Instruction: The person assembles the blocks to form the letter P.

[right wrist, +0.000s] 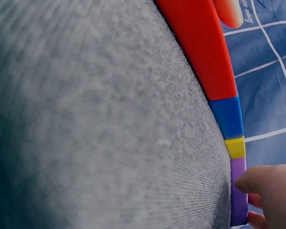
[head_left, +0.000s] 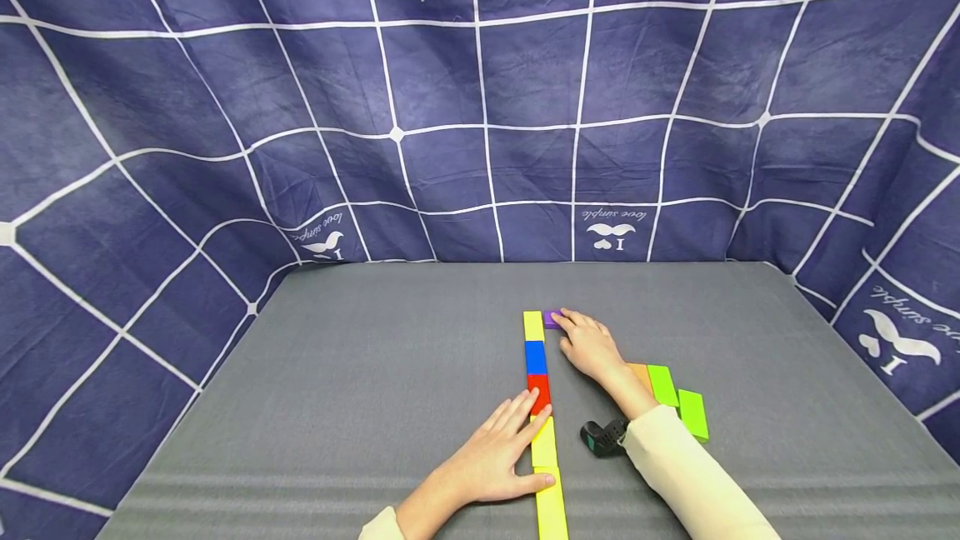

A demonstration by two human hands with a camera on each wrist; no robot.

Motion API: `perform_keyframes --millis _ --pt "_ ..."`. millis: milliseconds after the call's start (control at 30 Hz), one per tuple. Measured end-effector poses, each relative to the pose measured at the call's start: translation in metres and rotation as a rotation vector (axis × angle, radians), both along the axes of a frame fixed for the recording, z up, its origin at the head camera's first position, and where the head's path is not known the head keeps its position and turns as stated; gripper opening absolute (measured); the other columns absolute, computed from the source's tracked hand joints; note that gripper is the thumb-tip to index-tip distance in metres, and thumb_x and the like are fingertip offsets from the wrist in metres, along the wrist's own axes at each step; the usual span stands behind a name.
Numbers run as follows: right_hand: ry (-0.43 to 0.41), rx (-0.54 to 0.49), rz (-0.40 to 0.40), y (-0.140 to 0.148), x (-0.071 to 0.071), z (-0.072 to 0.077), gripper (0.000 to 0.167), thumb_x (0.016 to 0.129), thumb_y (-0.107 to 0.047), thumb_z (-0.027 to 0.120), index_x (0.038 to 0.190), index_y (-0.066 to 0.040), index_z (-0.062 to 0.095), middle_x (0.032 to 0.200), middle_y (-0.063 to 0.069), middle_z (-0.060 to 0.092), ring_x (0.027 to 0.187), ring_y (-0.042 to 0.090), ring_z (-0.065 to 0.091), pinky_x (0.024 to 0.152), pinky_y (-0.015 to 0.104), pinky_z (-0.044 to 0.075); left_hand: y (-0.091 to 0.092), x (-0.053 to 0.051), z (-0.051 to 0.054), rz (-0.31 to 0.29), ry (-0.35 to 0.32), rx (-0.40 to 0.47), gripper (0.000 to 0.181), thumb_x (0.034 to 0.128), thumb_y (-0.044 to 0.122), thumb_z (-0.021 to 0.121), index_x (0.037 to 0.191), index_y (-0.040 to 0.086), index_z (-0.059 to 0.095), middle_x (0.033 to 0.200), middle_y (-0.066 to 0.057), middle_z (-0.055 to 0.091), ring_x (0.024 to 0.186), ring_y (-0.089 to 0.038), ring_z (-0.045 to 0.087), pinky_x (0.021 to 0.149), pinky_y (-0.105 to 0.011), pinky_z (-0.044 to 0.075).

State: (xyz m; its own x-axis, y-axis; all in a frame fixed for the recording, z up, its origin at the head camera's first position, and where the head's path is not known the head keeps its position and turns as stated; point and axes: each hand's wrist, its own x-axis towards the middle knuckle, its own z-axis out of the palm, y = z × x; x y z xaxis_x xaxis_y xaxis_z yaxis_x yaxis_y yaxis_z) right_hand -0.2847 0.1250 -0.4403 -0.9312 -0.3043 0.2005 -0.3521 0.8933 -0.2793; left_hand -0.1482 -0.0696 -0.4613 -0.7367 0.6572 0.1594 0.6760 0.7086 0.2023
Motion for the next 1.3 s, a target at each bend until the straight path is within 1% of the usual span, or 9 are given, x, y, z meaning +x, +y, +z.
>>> perform_keyframes --millis 233,533,767,900,1100,1200,1300 --pt "-0.019 -0.011 0.006 0.000 0.001 0.000 0.044 0.086 -0.012 0.051 0.129 -0.009 0.051 0.136 0.014 0.047 0.126 0.034 0.042 0.101 0.057 0.032 0.000 0.000 -0.002 0.001 0.037 0.004 0.077 0.0854 0.065 0.035 0.145 0.017 0.024 0.153 -0.005 0.018 0.140 -0.019 0.021 0.112 -0.037 0.025" --pt "-0.025 -0.023 0.011 -0.004 0.002 -0.002 0.045 0.086 -0.013 0.050 0.131 -0.008 0.049 0.137 0.015 0.044 0.128 0.033 0.039 0.102 0.058 0.030 0.001 0.000 -0.002 0.007 0.034 0.003 0.077 0.0851 0.065 0.035 0.145 0.018 0.024 0.153 -0.002 0.018 0.139 -0.017 0.022 0.112 -0.037 0.024" --pt "-0.031 -0.049 0.003 -0.004 0.002 -0.004 0.048 0.086 -0.013 0.051 0.133 -0.008 0.046 0.140 0.014 0.042 0.131 0.033 0.035 0.105 0.058 0.025 0.001 -0.001 -0.002 0.012 0.048 -0.002 0.076 0.0852 0.065 0.035 0.145 0.018 0.025 0.153 -0.002 0.019 0.139 -0.018 0.023 0.112 -0.036 0.024" --pt "-0.037 -0.055 0.006 -0.001 0.004 -0.002 0.049 0.086 -0.015 0.051 0.134 -0.008 0.045 0.140 0.014 0.041 0.132 0.033 0.035 0.106 0.058 0.023 0.001 -0.001 -0.002 0.007 0.063 0.001 0.075 0.0853 0.065 0.036 0.144 0.019 0.026 0.152 -0.004 0.020 0.139 -0.019 0.024 0.112 -0.037 0.025" --pt "-0.027 -0.065 0.007 0.009 0.015 0.010 0.046 0.086 -0.016 0.053 0.131 -0.007 0.048 0.139 0.014 0.043 0.130 0.033 0.037 0.107 0.058 0.022 0.001 -0.003 -0.001 0.007 0.074 0.002 0.074 0.0855 0.064 0.037 0.144 0.019 0.027 0.151 -0.005 0.023 0.138 -0.020 0.025 0.111 -0.036 0.026" --pt "-0.028 -0.061 0.001 0.016 0.024 0.017 0.043 0.087 -0.018 0.054 0.129 -0.007 0.050 0.138 0.015 0.044 0.128 0.033 0.039 0.106 0.058 0.023 0.001 -0.002 -0.001 0.010 0.067 0.004 0.074 0.0857 0.063 0.037 0.144 0.019 0.027 0.151 -0.004 0.023 0.138 -0.020 0.026 0.111 -0.037 0.026" --pt "-0.030 -0.057 -0.008 0.024 0.036 0.020 0.042 0.087 -0.018 0.054 0.127 -0.007 0.052 0.136 0.016 0.046 0.126 0.033 0.042 0.105 0.059 0.024 0.000 -0.001 -0.002 0.008 0.061 0.005 0.073 0.0861 0.063 0.036 0.144 0.019 0.027 0.151 -0.004 0.023 0.137 -0.021 0.027 0.111 -0.037 0.027"
